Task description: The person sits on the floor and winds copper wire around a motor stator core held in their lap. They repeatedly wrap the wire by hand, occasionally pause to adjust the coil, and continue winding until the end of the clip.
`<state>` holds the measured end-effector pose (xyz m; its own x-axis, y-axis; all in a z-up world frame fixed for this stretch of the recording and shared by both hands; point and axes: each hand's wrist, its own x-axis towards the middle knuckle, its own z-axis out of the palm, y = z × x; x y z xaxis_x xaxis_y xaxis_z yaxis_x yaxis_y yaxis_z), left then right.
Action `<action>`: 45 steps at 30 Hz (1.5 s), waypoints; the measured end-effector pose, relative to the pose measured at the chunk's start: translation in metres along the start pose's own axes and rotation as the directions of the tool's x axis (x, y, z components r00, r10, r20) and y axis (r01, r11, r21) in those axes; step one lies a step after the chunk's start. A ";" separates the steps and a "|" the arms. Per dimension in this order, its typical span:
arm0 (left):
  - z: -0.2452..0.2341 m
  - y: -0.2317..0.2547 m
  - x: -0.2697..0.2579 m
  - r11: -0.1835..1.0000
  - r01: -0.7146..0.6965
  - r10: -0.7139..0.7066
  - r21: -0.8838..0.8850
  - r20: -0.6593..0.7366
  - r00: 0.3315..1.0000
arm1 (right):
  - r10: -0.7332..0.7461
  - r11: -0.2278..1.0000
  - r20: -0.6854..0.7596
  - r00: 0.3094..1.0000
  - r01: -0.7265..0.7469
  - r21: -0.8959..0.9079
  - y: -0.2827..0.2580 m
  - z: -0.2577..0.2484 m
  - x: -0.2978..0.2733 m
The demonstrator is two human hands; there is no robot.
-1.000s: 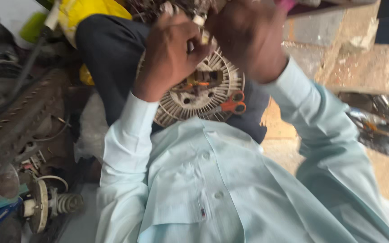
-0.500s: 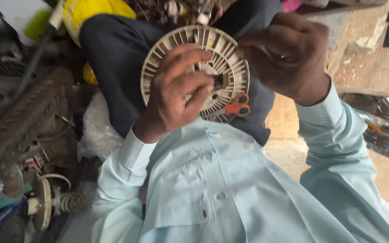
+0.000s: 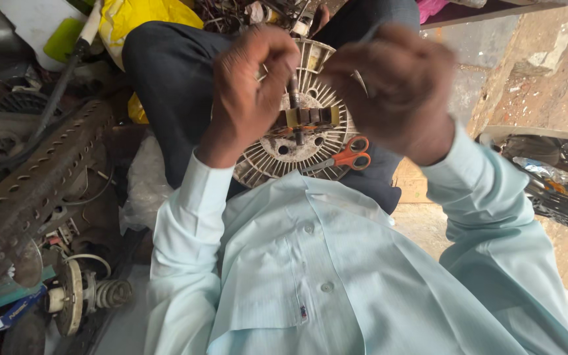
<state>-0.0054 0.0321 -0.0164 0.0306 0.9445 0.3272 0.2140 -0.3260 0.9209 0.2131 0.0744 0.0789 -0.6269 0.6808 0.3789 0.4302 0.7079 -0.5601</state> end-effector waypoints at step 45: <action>-0.011 0.030 -0.012 0.999 -0.047 0.039 0.027 0.241 0.970 | -0.156 0.984 0.399 0.904 0.176 -0.015 -0.014 -0.001 -0.079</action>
<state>-0.0102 0.0104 0.0093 0.2729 0.9132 0.3027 0.2387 -0.3690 0.8982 0.2573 0.0103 0.0574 -0.8926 0.4300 0.1356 0.3227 0.8193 -0.4739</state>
